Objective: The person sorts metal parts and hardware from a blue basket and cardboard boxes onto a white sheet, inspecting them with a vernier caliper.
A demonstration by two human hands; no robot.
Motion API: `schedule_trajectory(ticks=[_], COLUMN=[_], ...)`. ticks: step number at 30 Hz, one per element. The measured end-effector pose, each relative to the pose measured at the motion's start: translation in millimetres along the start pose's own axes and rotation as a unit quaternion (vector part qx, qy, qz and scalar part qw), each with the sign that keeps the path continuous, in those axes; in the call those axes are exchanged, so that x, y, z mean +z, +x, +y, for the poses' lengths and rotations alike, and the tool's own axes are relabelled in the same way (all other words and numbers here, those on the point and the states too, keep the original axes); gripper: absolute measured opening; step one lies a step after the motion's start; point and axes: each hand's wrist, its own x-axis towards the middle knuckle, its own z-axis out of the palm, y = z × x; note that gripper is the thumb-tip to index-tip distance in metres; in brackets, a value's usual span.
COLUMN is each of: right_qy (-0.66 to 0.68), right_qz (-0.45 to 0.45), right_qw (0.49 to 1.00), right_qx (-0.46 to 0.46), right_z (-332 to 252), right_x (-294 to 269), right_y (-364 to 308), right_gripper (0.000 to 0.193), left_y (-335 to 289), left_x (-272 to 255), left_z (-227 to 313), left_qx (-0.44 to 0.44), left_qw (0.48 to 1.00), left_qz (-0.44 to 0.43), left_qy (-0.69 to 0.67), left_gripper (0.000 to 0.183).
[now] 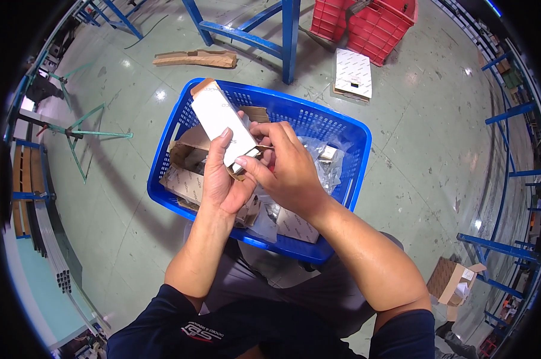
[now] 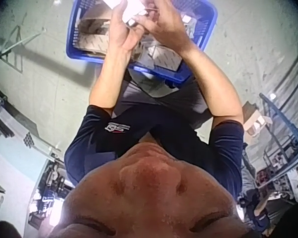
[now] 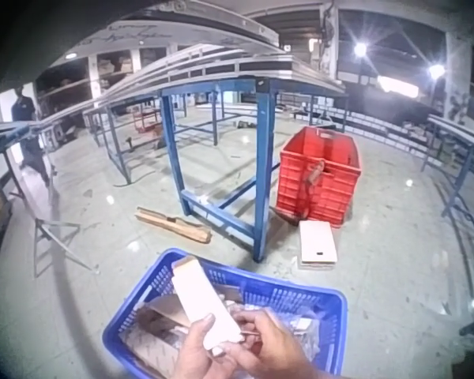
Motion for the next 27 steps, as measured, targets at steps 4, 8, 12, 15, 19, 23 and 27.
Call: schedule_trajectory(ticks=[4,8,12,15,19,23,27], right_qy=[-0.003,-0.027,-0.060,-0.074,0.005,-0.050,-0.077], right_qz=[-0.003,-0.038,-0.044,-0.046,-0.106,-0.042,0.011], right_qw=[1.000,0.999,0.995,0.995,0.990,0.998,0.995], right_qx=[0.014,-0.007,-0.068,-0.043,0.089,-0.026,0.063], right_z=[-4.6,-2.4,5.5,3.5,-10.2,2.9,-10.2], right_x=[-4.4,-13.6,-27.2,-29.4,-26.3,-25.0,-10.8], right_y=[1.8,6.9,9.6,9.7,7.9,11.3,11.0], right_gripper=[0.050,0.052,0.048,0.033,0.022,0.019,0.018], left_y=[-4.9,-5.0,-1.1,-3.6,-2.6,3.1,-0.4], left_x=[5.9,3.2,-4.0,-3.0,-0.7,-11.8,-5.4], left_z=[-3.5,-2.4,3.8,5.0,6.5,13.2,17.9], left_qx=[0.004,0.004,0.003,0.000,-0.010,-0.050,-0.009], left_qw=[0.999,0.999,0.999,1.000,0.999,0.999,0.998], left_qz=[0.019,0.022,0.031,0.029,0.048,0.013,0.063], left_qy=[0.036,0.045,0.028,0.005,-0.003,0.007,0.008], left_gripper=[0.057,0.055,0.052,0.052,0.052,0.053,0.050])
